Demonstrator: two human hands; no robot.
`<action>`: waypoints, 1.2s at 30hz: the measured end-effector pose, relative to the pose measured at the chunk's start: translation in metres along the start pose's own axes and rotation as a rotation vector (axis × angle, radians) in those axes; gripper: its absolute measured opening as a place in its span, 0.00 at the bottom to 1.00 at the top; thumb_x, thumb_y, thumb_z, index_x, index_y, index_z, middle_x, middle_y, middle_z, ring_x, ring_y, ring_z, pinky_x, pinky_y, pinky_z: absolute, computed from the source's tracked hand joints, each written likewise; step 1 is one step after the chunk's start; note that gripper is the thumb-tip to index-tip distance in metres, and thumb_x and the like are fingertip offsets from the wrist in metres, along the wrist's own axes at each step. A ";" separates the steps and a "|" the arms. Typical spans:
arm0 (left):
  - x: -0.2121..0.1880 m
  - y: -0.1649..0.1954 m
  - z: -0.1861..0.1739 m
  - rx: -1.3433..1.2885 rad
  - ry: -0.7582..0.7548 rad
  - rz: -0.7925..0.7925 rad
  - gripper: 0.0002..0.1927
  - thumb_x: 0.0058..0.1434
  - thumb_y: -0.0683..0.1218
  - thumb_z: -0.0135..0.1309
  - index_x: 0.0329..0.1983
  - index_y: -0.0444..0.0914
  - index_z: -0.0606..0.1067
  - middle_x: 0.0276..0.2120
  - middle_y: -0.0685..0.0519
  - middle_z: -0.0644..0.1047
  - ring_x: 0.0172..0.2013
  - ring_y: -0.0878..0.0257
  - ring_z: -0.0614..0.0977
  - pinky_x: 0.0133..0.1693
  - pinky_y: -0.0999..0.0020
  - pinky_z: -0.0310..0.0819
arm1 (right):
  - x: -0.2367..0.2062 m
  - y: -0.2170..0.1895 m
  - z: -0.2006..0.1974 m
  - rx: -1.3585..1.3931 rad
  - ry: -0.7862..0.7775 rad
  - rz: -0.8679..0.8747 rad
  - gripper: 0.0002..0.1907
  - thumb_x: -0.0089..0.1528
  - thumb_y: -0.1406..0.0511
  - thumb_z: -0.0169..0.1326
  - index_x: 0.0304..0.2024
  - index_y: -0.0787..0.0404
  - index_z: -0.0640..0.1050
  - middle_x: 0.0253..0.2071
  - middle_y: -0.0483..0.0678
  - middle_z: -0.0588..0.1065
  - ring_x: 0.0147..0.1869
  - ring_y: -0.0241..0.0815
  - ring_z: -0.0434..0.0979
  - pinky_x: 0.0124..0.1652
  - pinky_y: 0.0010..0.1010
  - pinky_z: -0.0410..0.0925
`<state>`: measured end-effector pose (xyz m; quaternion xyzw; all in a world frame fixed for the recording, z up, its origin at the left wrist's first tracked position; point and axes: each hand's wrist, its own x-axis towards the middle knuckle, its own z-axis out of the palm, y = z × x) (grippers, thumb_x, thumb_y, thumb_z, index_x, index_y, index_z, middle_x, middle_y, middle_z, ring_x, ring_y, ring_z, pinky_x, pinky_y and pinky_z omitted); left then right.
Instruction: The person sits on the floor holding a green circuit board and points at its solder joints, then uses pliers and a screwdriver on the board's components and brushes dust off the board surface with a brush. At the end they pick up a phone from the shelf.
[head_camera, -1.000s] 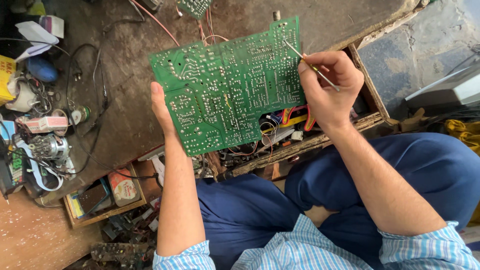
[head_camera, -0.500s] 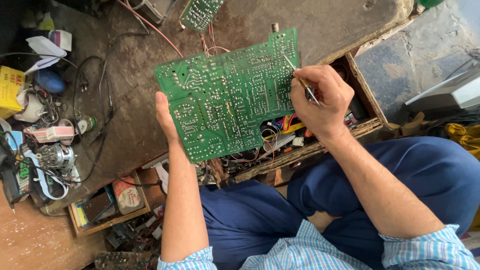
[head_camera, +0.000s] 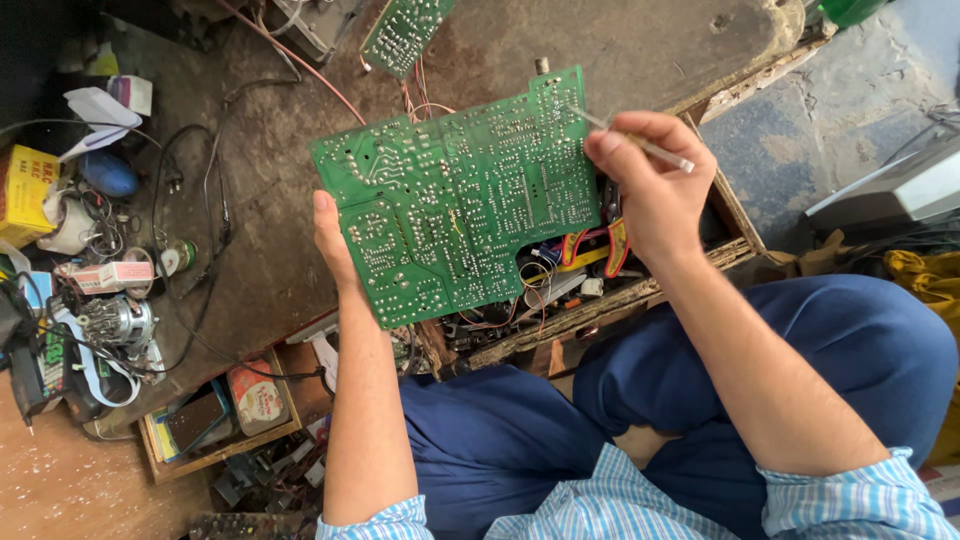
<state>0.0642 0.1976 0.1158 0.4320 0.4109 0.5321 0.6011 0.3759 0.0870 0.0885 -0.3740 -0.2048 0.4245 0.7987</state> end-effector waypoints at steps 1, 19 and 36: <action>0.000 0.000 0.001 0.006 0.011 -0.007 0.34 0.68 0.65 0.51 0.57 0.29 0.74 0.46 0.44 0.80 0.41 0.57 0.83 0.43 0.61 0.80 | 0.004 0.000 -0.001 0.212 0.002 0.110 0.08 0.67 0.76 0.57 0.48 0.64 0.79 0.44 0.54 0.81 0.51 0.45 0.84 0.56 0.35 0.78; 0.000 -0.001 -0.003 0.030 0.008 -0.007 0.34 0.69 0.66 0.50 0.56 0.29 0.75 0.45 0.45 0.80 0.41 0.58 0.83 0.43 0.62 0.79 | 0.025 -0.021 -0.013 0.061 -0.111 0.194 0.18 0.66 0.78 0.49 0.58 0.65 0.71 0.45 0.54 0.79 0.46 0.39 0.83 0.48 0.29 0.79; -0.002 0.001 -0.001 0.044 0.031 -0.031 0.36 0.68 0.67 0.51 0.56 0.28 0.75 0.45 0.45 0.80 0.40 0.58 0.83 0.42 0.62 0.80 | 0.013 0.006 -0.003 0.017 -0.113 0.010 0.08 0.75 0.71 0.51 0.56 0.64 0.69 0.46 0.52 0.79 0.49 0.41 0.83 0.51 0.32 0.78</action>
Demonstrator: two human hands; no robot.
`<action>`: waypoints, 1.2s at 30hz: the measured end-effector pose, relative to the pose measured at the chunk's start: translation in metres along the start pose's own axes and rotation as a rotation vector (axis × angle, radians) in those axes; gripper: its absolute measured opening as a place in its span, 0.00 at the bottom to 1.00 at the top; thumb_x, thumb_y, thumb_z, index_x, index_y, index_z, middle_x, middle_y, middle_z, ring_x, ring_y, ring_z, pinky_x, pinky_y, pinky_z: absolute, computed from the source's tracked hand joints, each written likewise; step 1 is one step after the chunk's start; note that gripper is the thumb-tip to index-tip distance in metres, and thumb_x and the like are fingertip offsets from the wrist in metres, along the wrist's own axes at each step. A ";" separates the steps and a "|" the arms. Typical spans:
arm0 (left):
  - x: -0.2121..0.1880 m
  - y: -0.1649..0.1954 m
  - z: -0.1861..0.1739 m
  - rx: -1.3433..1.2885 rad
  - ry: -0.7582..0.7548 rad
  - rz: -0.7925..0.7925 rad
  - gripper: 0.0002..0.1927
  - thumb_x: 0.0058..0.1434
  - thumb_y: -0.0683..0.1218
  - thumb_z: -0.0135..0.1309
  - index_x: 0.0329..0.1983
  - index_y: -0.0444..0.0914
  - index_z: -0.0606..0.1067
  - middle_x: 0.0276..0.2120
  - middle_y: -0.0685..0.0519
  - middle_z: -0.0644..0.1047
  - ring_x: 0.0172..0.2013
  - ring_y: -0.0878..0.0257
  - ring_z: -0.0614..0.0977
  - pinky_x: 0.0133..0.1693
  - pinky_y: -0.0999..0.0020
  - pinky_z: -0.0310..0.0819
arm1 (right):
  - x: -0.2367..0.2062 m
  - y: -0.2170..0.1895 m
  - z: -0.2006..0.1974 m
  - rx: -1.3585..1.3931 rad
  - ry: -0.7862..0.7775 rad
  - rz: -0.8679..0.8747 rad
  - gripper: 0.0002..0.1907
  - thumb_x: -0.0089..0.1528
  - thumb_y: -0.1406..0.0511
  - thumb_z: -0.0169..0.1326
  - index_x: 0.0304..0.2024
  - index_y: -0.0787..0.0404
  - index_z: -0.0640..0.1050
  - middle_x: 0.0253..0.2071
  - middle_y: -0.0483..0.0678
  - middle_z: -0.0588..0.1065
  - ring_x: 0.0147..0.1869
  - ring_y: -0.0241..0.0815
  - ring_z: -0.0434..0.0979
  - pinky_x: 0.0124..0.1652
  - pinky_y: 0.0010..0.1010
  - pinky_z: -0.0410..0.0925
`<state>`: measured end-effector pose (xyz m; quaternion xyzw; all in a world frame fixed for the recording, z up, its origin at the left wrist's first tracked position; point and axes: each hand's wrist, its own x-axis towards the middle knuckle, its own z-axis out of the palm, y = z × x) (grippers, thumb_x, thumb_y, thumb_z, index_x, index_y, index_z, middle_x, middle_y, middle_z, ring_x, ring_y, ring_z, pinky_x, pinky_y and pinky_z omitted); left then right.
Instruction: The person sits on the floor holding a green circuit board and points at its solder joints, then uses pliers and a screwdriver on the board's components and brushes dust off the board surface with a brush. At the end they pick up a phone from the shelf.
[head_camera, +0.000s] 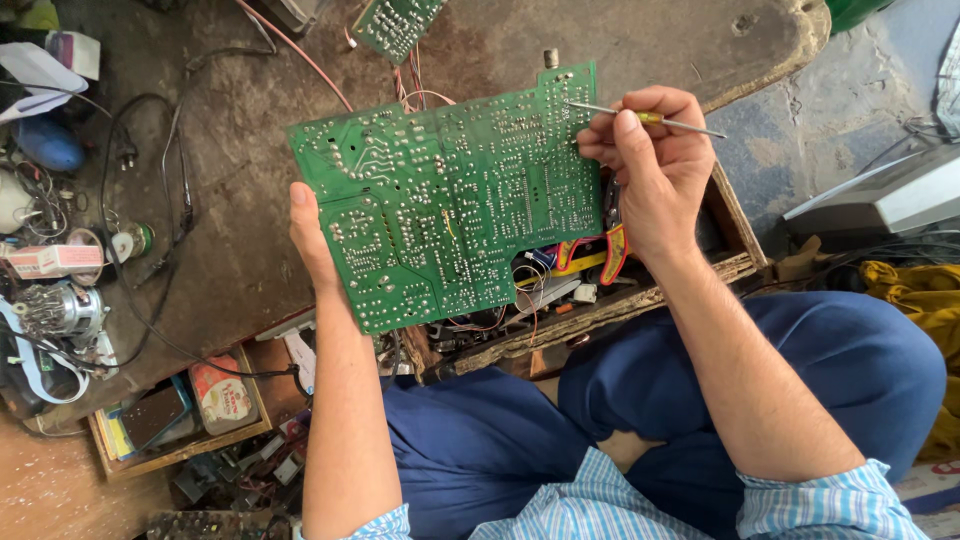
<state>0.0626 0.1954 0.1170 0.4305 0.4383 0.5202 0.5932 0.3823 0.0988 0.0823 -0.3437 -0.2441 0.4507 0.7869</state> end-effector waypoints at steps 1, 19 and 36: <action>0.000 0.000 0.001 -0.012 -0.002 -0.005 0.36 0.68 0.67 0.51 0.56 0.29 0.74 0.45 0.45 0.80 0.41 0.58 0.83 0.42 0.62 0.80 | 0.000 -0.001 0.001 -0.002 0.007 0.008 0.09 0.75 0.70 0.50 0.57 0.64 0.68 0.47 0.52 0.79 0.50 0.41 0.83 0.52 0.31 0.78; -0.051 0.058 0.082 0.874 0.348 0.726 0.11 0.70 0.40 0.62 0.53 0.35 0.77 0.40 0.55 0.79 0.38 0.65 0.78 0.45 0.70 0.73 | -0.001 0.005 -0.001 -0.277 -0.026 -0.116 0.07 0.77 0.72 0.51 0.56 0.66 0.70 0.47 0.52 0.79 0.49 0.38 0.82 0.51 0.28 0.77; 0.009 0.024 0.179 1.215 -0.373 0.713 0.21 0.51 0.46 0.73 0.47 0.37 0.80 0.43 0.51 0.75 0.48 0.53 0.74 0.54 0.58 0.68 | -0.002 0.003 -0.001 -0.214 -0.002 -0.093 0.08 0.76 0.71 0.52 0.57 0.67 0.70 0.48 0.52 0.79 0.50 0.37 0.82 0.52 0.28 0.77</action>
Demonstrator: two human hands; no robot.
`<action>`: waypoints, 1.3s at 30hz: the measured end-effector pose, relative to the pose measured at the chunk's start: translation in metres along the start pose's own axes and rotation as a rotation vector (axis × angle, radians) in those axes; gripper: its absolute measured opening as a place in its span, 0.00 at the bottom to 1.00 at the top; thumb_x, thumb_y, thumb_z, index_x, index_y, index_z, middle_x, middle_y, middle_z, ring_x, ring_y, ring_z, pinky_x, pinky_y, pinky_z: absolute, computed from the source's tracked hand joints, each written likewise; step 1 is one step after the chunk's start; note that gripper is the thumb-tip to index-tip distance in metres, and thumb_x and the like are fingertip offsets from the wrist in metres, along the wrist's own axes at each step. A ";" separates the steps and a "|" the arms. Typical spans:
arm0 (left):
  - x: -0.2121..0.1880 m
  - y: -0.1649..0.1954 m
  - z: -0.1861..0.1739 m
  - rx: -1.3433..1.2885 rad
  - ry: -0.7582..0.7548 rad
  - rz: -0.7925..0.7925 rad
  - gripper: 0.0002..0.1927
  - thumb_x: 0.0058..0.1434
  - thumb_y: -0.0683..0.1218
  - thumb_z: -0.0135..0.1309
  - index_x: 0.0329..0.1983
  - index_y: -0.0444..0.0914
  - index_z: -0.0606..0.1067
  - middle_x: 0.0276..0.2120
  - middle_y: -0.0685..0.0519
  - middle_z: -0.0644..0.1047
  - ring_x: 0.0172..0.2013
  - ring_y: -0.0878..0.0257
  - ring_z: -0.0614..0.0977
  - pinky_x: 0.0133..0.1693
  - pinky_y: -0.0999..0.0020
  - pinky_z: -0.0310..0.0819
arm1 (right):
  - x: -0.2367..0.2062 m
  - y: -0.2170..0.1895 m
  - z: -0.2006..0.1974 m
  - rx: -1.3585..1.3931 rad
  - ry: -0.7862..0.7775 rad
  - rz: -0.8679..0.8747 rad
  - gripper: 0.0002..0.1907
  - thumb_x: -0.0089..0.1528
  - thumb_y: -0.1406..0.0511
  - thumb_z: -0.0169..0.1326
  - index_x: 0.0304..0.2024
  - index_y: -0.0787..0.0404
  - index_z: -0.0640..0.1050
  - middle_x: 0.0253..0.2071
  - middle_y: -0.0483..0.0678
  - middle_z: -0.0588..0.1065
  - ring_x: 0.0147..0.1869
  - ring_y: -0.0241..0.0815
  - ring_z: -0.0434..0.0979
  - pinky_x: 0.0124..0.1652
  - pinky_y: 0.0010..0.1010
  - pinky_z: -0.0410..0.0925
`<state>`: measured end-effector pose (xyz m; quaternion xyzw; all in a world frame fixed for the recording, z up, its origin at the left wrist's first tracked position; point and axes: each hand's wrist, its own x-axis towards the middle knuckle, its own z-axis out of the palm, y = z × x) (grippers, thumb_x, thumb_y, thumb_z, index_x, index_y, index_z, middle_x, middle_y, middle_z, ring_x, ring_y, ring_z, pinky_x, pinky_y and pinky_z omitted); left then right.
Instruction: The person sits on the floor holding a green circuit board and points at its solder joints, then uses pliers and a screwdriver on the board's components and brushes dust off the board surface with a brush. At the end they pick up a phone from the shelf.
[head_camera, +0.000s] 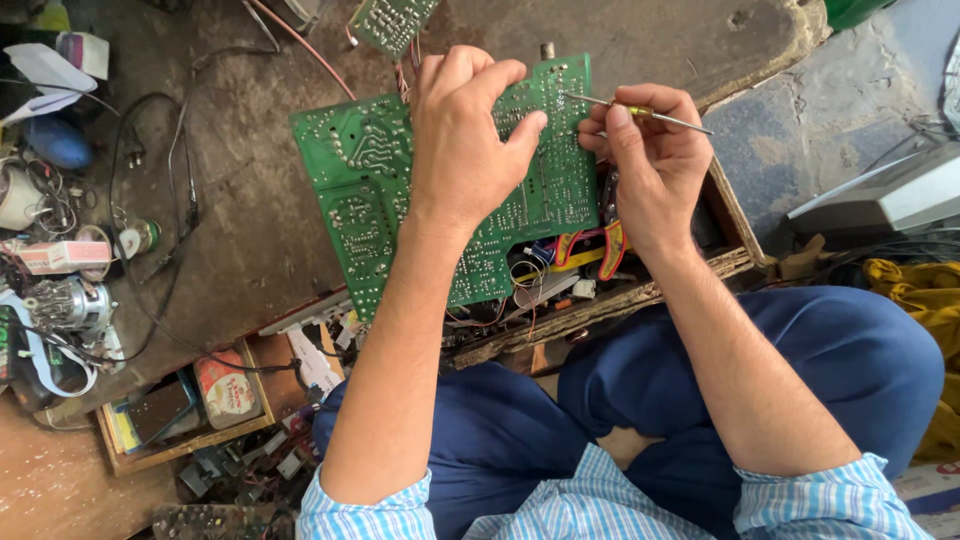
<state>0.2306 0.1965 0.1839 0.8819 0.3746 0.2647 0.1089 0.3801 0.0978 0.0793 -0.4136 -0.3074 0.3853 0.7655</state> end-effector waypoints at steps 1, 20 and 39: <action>0.001 -0.001 0.003 -0.011 0.004 -0.022 0.21 0.50 0.46 0.73 0.46 0.38 0.80 0.43 0.51 0.76 0.48 0.53 0.74 0.54 0.58 0.68 | 0.000 0.000 0.000 -0.008 0.007 -0.014 0.08 0.76 0.71 0.52 0.57 0.67 0.71 0.48 0.51 0.78 0.50 0.37 0.81 0.52 0.29 0.78; 0.009 0.007 0.017 0.101 -0.103 -0.175 0.23 0.50 0.49 0.70 0.50 0.40 0.82 0.42 0.55 0.79 0.48 0.56 0.74 0.53 0.54 0.56 | 0.003 -0.005 0.001 0.008 0.102 0.066 0.06 0.74 0.70 0.55 0.51 0.67 0.72 0.43 0.52 0.80 0.45 0.37 0.83 0.47 0.29 0.80; 0.005 0.010 0.018 0.106 -0.074 -0.157 0.24 0.51 0.48 0.70 0.52 0.41 0.81 0.43 0.56 0.79 0.48 0.57 0.74 0.53 0.55 0.57 | -0.002 -0.002 0.005 0.044 0.119 -0.027 0.08 0.72 0.75 0.56 0.50 0.65 0.71 0.47 0.52 0.79 0.50 0.40 0.83 0.52 0.31 0.79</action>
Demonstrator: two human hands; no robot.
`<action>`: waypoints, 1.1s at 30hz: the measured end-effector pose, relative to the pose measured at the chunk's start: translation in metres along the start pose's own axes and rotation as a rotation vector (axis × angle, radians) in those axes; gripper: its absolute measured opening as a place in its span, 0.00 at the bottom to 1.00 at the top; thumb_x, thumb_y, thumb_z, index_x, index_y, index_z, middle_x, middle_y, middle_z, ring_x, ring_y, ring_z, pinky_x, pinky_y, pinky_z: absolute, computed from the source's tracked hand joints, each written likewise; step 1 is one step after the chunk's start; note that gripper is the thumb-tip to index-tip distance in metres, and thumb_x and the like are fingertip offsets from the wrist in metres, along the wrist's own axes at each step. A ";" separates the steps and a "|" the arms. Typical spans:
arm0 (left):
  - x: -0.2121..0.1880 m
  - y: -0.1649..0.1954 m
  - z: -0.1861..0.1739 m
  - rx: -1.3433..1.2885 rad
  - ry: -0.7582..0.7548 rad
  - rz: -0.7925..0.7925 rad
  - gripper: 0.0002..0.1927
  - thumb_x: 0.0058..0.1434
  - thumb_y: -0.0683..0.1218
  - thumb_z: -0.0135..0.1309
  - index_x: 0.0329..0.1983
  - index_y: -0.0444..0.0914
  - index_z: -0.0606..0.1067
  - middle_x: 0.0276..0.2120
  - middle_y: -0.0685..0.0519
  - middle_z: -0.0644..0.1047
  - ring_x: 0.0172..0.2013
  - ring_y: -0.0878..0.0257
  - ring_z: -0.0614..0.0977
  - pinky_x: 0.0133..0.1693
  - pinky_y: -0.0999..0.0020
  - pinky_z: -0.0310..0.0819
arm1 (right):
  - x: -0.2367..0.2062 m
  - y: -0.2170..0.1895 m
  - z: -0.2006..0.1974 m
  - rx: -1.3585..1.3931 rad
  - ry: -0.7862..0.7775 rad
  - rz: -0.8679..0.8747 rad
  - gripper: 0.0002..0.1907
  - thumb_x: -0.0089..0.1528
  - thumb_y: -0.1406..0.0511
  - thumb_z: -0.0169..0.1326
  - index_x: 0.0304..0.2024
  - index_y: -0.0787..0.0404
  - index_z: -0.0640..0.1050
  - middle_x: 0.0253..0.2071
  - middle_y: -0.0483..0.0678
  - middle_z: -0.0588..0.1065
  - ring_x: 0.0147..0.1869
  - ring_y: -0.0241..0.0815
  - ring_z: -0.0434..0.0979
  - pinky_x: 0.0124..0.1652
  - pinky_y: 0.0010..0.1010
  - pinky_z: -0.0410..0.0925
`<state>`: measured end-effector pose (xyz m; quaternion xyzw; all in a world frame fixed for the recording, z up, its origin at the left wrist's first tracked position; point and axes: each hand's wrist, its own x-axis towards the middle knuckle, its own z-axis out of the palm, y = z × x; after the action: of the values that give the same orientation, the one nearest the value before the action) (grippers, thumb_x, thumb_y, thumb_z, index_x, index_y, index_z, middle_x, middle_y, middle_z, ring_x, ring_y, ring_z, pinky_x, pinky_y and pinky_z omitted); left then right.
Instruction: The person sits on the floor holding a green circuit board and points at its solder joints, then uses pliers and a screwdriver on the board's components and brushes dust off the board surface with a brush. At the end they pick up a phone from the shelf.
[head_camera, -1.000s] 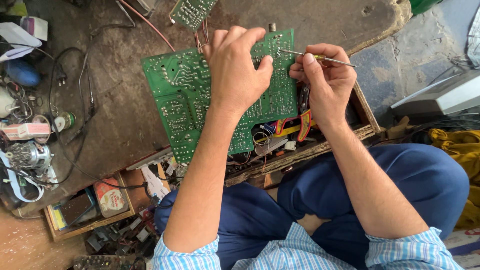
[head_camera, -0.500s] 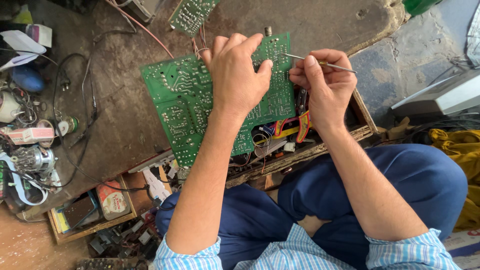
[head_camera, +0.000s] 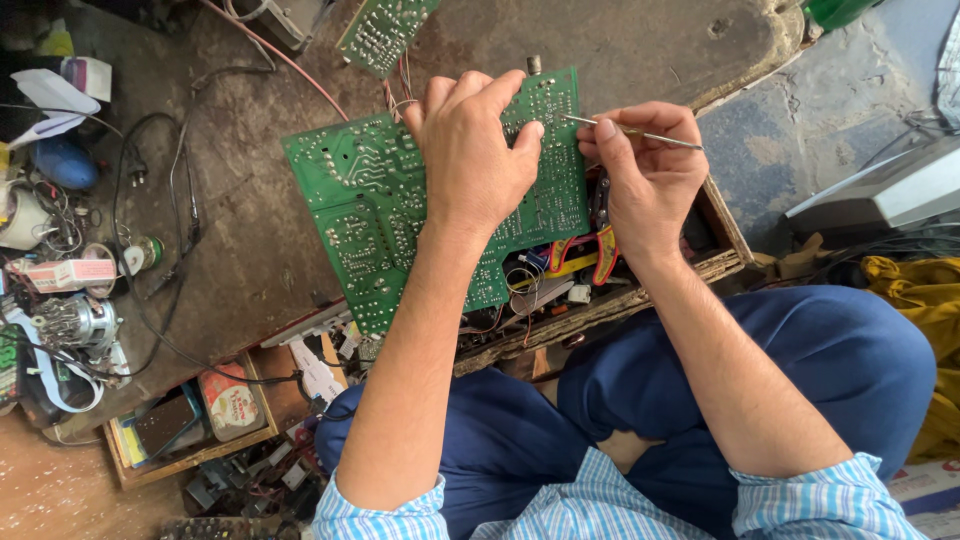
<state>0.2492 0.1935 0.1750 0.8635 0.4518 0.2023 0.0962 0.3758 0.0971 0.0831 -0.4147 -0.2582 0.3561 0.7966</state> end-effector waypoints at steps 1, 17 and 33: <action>0.000 0.000 0.000 0.001 0.004 0.003 0.24 0.51 0.48 0.70 0.52 0.41 0.81 0.43 0.56 0.79 0.48 0.57 0.74 0.53 0.55 0.58 | 0.000 0.000 0.001 0.012 0.007 0.010 0.08 0.71 0.75 0.56 0.49 0.65 0.70 0.46 0.52 0.79 0.50 0.40 0.84 0.51 0.31 0.79; 0.000 -0.001 0.000 0.000 -0.015 -0.014 0.23 0.52 0.48 0.70 0.52 0.41 0.81 0.43 0.56 0.79 0.49 0.58 0.74 0.54 0.55 0.57 | 0.004 -0.001 0.001 -0.065 -0.024 0.001 0.08 0.72 0.74 0.58 0.48 0.65 0.71 0.45 0.52 0.79 0.49 0.38 0.83 0.51 0.29 0.79; 0.002 -0.001 -0.002 -0.026 -0.007 -0.013 0.22 0.51 0.48 0.70 0.50 0.41 0.82 0.43 0.56 0.80 0.48 0.57 0.75 0.53 0.56 0.57 | -0.008 0.010 0.006 -0.116 -0.015 -0.161 0.08 0.72 0.77 0.58 0.48 0.65 0.71 0.49 0.53 0.79 0.48 0.35 0.81 0.46 0.22 0.75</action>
<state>0.2484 0.1962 0.1772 0.8600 0.4543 0.2044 0.1106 0.3625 0.0977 0.0768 -0.4356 -0.3168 0.2785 0.7952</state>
